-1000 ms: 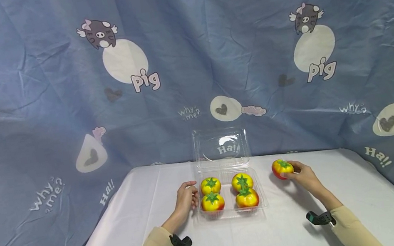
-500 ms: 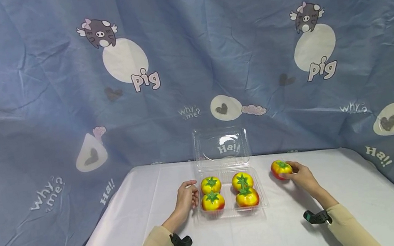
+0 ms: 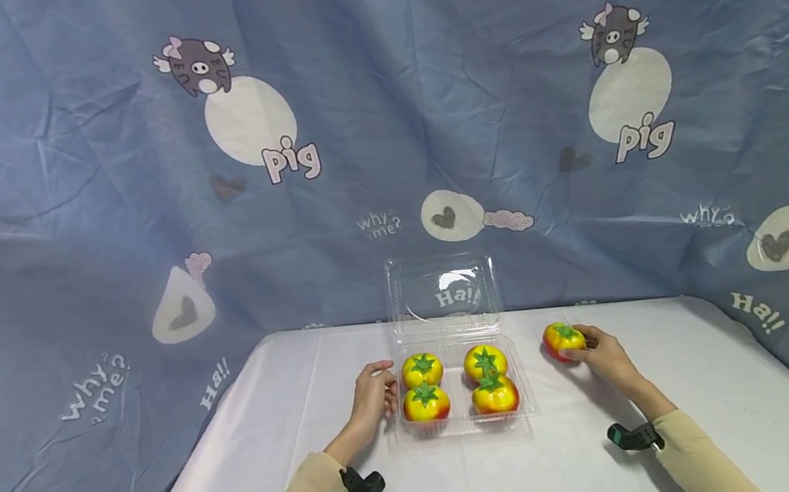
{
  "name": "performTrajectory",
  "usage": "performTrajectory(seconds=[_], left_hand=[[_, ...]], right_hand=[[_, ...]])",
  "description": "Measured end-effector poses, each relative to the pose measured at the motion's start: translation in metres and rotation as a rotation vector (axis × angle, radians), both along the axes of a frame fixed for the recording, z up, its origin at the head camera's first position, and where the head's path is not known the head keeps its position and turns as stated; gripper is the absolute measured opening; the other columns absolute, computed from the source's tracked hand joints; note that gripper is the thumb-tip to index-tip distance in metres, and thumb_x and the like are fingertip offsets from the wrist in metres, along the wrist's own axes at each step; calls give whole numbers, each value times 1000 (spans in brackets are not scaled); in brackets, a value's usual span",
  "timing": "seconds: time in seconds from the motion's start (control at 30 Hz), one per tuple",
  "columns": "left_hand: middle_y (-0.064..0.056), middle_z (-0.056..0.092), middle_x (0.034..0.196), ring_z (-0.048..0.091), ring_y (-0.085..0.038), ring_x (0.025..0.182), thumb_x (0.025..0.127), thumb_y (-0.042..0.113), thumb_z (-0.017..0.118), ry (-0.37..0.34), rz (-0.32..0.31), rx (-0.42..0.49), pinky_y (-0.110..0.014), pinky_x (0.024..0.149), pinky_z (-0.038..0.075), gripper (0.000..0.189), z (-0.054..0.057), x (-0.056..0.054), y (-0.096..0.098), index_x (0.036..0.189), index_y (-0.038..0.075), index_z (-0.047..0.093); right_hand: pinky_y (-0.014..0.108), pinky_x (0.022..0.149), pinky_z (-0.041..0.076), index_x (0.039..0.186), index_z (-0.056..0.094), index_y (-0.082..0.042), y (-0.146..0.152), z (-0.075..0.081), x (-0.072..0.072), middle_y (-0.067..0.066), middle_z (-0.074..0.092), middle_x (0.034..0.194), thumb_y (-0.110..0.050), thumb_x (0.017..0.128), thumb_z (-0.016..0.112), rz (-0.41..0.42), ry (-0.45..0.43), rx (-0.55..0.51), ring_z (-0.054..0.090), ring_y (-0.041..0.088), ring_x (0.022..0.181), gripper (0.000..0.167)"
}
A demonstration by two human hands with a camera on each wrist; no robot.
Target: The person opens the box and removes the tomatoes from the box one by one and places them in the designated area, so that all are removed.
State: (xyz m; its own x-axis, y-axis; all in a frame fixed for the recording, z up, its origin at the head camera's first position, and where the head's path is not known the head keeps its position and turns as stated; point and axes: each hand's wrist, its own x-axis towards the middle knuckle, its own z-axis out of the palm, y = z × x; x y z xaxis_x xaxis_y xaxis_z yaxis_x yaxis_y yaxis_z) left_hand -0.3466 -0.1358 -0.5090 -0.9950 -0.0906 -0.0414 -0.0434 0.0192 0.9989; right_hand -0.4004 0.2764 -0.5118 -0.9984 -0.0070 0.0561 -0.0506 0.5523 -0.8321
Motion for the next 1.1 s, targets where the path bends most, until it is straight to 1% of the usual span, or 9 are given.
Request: performTrajectory(seconds=[0.3,0.47,0.73,0.97,1.1], left_hand=[[-1,49,63,42,-10,40,87,10,41,-6,-3,-8,-21,36,37,46,0,2,0,129,-6,46],[-1,49,63,43,-10,40,87,10,42,-1,-5,-8,-21,36,37,46,-1,1,0,129,-6,46],[-2,49,62,43,-10,39,86,9,43,3,-9,3,-22,35,36,46,-1,0,-1,130,-6,45],[0,48,60,43,-10,38,84,8,43,3,1,15,-21,34,36,48,0,0,0,129,-7,45],[1,48,60,43,-9,38,84,9,43,1,2,10,-21,34,36,48,1,1,0,129,-7,45]], right_hand=[[56,109,33,142,36,9,-2,1,1,35,41,138,-25,86,69,-26,-26,16,43,46,127,74],[55,110,31,143,34,9,-1,1,-1,34,40,140,-25,87,68,-33,-43,14,41,45,128,74],[54,111,32,142,31,12,0,0,-1,35,39,140,-29,87,68,-40,-65,17,40,45,129,78],[56,110,32,143,30,13,0,-2,-1,36,39,140,-36,87,69,-29,-75,16,39,47,129,83],[57,110,30,142,30,14,1,-3,-2,36,38,140,-35,88,68,-27,-71,19,38,47,130,82]])
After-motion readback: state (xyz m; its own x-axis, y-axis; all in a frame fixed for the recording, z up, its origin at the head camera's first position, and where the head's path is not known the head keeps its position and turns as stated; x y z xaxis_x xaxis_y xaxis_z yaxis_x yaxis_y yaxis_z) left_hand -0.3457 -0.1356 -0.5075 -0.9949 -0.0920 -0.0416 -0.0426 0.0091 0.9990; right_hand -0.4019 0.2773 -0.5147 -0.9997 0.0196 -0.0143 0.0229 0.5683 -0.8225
